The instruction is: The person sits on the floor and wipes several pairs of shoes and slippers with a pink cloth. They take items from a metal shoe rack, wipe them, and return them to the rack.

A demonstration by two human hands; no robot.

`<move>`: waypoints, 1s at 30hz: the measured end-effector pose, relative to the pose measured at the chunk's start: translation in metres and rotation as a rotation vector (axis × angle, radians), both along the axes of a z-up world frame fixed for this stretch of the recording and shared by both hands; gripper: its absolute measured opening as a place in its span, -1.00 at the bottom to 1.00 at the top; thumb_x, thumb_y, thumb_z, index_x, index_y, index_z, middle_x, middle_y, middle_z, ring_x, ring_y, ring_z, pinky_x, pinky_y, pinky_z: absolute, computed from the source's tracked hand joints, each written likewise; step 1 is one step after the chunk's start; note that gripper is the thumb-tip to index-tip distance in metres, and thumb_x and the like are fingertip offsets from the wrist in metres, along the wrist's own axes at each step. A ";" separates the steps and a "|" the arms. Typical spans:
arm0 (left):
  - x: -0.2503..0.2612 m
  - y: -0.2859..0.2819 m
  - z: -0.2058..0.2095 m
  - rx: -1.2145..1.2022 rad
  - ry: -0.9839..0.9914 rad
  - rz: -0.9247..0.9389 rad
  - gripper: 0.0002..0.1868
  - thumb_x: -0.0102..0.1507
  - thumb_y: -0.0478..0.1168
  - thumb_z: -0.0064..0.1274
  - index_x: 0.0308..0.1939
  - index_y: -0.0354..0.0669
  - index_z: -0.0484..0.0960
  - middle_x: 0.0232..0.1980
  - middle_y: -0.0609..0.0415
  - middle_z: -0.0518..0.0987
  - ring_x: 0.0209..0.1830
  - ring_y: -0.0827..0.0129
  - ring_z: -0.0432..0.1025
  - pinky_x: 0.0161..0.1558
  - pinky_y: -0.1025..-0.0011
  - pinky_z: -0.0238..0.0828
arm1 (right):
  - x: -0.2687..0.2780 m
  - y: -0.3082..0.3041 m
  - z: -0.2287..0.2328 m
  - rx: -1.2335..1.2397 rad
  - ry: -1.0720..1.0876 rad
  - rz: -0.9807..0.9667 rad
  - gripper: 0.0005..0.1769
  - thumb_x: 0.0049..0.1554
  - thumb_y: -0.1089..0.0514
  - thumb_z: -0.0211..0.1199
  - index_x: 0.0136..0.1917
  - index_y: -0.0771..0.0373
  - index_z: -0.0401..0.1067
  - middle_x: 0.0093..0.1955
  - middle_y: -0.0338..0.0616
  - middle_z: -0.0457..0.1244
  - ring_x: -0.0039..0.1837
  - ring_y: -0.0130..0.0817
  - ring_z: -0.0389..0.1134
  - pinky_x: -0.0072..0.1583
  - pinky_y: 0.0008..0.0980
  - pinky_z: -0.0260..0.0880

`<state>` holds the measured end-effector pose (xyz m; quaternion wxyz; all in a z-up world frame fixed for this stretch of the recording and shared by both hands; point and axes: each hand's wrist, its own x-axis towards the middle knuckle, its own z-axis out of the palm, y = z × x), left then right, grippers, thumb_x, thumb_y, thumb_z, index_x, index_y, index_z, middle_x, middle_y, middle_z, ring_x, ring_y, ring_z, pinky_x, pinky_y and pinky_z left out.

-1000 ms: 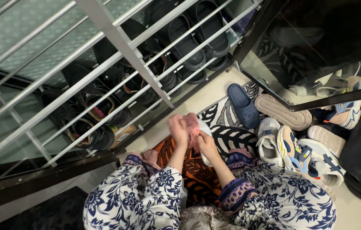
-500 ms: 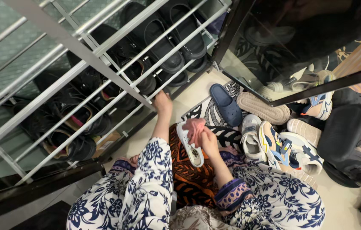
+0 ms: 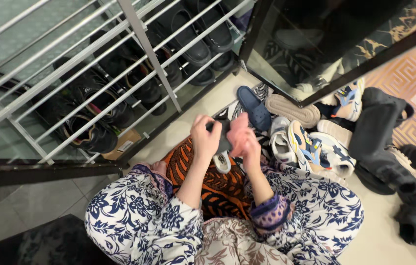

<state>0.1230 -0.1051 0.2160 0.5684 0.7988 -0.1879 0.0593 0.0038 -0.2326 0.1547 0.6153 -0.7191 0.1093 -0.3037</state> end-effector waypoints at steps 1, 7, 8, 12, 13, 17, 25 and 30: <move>-0.008 0.004 0.006 -0.045 0.049 -0.071 -0.84 0.15 -0.28 0.11 -0.46 -0.32 0.52 -0.31 0.00 0.50 -0.29 0.24 0.42 -0.18 0.31 0.34 | -0.012 0.009 0.023 -0.138 -0.082 0.051 -0.60 0.24 -0.03 0.07 0.05 0.38 0.44 0.27 -0.01 0.26 0.26 -0.18 0.30 0.33 -0.25 0.26; -0.058 0.058 0.083 -0.381 -0.226 -0.570 -0.77 0.10 -0.38 0.04 -0.60 -0.32 0.33 -0.51 0.02 0.33 -0.54 0.25 0.29 -0.44 0.33 0.14 | -0.051 0.032 0.099 -0.588 -0.408 0.099 -0.52 0.26 -0.15 0.13 0.17 0.31 0.44 0.31 0.08 0.26 0.43 0.11 0.24 0.53 0.08 0.10; -0.061 0.066 0.100 -0.416 -0.311 -0.629 -0.76 0.09 -0.38 0.04 -0.62 -0.29 0.31 -0.52 0.02 0.32 -0.57 0.24 0.29 -0.48 0.34 0.13 | -0.048 0.026 0.097 -0.562 -0.461 0.096 -0.51 0.27 -0.14 0.10 0.20 0.32 0.42 0.31 0.07 0.26 0.45 0.10 0.24 0.54 0.09 0.08; -0.087 0.101 0.156 -0.387 -0.440 -0.887 -0.72 0.02 -0.37 0.05 -0.66 -0.18 0.25 -0.57 0.07 0.29 -0.62 0.22 0.20 -0.49 0.28 0.08 | -0.019 -0.037 0.091 -0.196 -0.247 -0.065 -0.59 0.34 0.03 0.02 0.29 0.33 0.42 0.26 0.16 0.23 0.29 0.06 0.21 0.39 -0.02 0.10; -0.094 0.105 0.164 -0.364 -0.486 -0.924 -0.72 0.03 -0.36 0.06 -0.66 -0.17 0.26 -0.57 0.09 0.28 -0.62 0.23 0.20 -0.49 0.28 0.08 | -0.008 -0.053 0.093 -0.042 -0.174 -0.064 -0.60 0.33 0.07 0.03 0.31 0.32 0.43 0.21 0.16 0.23 0.19 0.04 0.19 0.29 -0.05 0.11; -0.122 0.110 0.177 -0.168 -0.687 -0.972 -0.66 0.05 -0.32 0.15 -0.66 -0.12 0.27 -0.57 0.13 0.20 -0.62 0.27 0.19 -0.49 0.30 0.09 | -0.015 -0.043 0.120 -0.028 -0.101 0.067 -0.65 0.29 0.11 0.08 0.26 0.31 0.45 0.14 0.10 0.26 0.09 -0.02 0.24 0.18 -0.13 0.20; -0.152 0.125 0.158 0.057 -0.977 -0.943 -0.64 0.08 -0.20 0.28 -0.60 -0.06 0.34 -0.48 0.20 0.21 -0.51 0.37 0.23 -0.42 0.39 0.15 | -0.039 0.011 0.210 -0.701 -0.244 0.502 -0.69 0.26 0.04 0.14 0.17 0.24 0.49 0.28 0.10 0.26 0.32 -0.03 0.29 0.34 -0.17 0.34; -0.158 0.137 0.146 0.125 -1.133 -1.055 -0.60 0.15 -0.09 0.28 -0.60 -0.02 0.35 -0.45 0.26 0.24 -0.47 0.43 0.25 -0.39 0.42 0.12 | -0.013 -0.039 0.203 -0.561 0.025 0.366 -0.52 0.24 -0.16 0.22 0.23 0.22 0.42 0.33 -0.07 0.31 0.44 -0.09 0.32 0.49 0.04 0.22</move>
